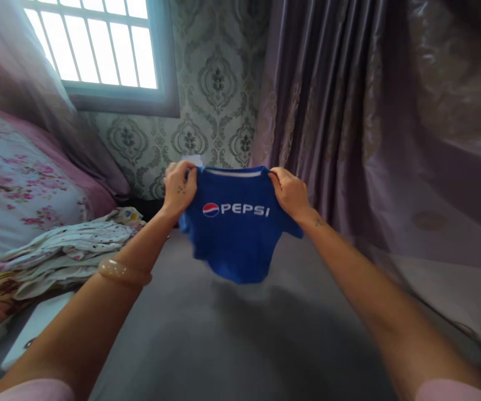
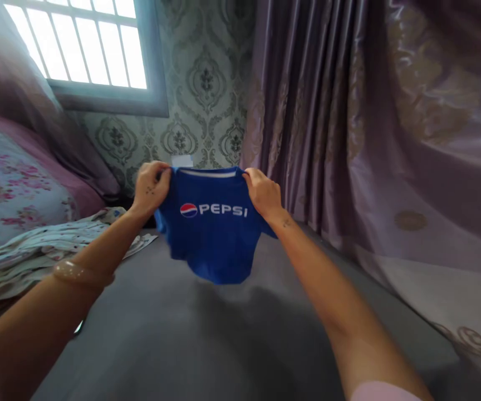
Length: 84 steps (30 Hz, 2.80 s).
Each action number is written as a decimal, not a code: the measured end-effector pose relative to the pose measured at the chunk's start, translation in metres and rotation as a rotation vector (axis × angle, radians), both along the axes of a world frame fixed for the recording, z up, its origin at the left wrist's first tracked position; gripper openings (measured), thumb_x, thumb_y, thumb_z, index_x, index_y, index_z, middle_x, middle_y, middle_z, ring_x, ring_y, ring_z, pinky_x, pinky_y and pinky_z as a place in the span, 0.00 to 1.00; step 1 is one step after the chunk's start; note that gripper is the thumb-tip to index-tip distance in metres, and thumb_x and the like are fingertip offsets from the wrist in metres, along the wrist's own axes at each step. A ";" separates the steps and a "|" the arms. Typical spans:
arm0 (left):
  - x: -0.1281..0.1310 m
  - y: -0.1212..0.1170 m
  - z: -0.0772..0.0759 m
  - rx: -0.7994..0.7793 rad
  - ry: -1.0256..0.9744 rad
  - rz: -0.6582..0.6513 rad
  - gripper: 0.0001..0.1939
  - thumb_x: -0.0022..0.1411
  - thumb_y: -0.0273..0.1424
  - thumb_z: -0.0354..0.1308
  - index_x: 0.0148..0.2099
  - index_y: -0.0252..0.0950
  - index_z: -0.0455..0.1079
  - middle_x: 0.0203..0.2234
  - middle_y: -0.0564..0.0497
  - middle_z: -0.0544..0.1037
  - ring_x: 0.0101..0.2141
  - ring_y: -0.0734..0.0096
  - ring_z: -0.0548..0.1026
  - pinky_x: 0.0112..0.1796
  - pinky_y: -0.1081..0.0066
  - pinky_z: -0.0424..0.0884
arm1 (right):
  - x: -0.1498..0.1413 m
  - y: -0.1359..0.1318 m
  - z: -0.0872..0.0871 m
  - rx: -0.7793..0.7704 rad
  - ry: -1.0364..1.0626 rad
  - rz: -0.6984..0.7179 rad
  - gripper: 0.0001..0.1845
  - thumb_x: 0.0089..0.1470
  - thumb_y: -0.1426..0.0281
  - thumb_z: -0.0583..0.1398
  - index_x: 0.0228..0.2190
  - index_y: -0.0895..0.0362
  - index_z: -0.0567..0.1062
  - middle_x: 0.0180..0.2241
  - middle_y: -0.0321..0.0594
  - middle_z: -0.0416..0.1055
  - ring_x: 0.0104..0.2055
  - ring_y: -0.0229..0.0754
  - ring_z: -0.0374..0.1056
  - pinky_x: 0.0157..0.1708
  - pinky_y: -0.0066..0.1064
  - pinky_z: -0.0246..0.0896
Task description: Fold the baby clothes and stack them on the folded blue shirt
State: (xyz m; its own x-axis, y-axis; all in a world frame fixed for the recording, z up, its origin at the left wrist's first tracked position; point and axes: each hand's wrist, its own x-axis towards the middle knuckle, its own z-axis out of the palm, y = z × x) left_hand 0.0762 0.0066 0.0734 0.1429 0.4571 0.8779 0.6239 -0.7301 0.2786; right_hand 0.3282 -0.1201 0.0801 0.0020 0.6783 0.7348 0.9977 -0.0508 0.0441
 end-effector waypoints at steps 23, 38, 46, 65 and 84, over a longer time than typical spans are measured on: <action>-0.005 0.036 -0.019 0.077 -0.013 0.081 0.12 0.66 0.34 0.45 0.42 0.41 0.69 0.40 0.45 0.75 0.44 0.57 0.68 0.45 0.58 0.57 | 0.007 0.045 0.007 0.026 -0.077 -0.010 0.23 0.66 0.57 0.43 0.47 0.53 0.71 0.45 0.44 0.75 0.42 0.49 0.71 0.30 0.33 0.56; -0.037 -0.043 -0.006 0.255 -0.030 0.157 0.13 0.69 0.38 0.43 0.43 0.41 0.67 0.41 0.46 0.73 0.48 0.54 0.67 0.48 0.54 0.57 | -0.014 -0.034 0.014 0.194 -0.116 0.009 0.28 0.67 0.55 0.40 0.49 0.54 0.72 0.44 0.42 0.75 0.42 0.45 0.71 0.32 0.30 0.57; -0.062 -0.119 0.033 0.403 0.023 0.237 0.15 0.70 0.38 0.43 0.44 0.37 0.68 0.40 0.47 0.72 0.47 0.57 0.66 0.49 0.55 0.56 | -0.023 -0.104 0.053 0.255 -0.055 0.156 0.25 0.63 0.53 0.47 0.46 0.52 0.75 0.41 0.41 0.77 0.42 0.50 0.72 0.36 0.37 0.63; 0.033 0.047 -0.196 -0.865 0.652 0.162 0.15 0.64 0.33 0.46 0.44 0.39 0.73 0.43 0.45 0.79 0.46 0.54 0.74 0.45 0.58 0.65 | 0.052 0.082 -0.167 -0.793 0.225 0.078 0.16 0.60 0.61 0.54 0.41 0.52 0.79 0.43 0.41 0.77 0.46 0.47 0.71 0.42 0.31 0.62; 0.051 0.096 -0.287 -0.541 0.731 0.242 0.17 0.69 0.31 0.37 0.46 0.33 0.66 0.41 0.39 0.74 0.44 0.52 0.69 0.42 0.59 0.59 | 0.063 0.140 -0.274 -0.844 -0.100 -0.021 0.22 0.67 0.61 0.41 0.50 0.54 0.68 0.45 0.48 0.74 0.44 0.49 0.72 0.39 0.35 0.59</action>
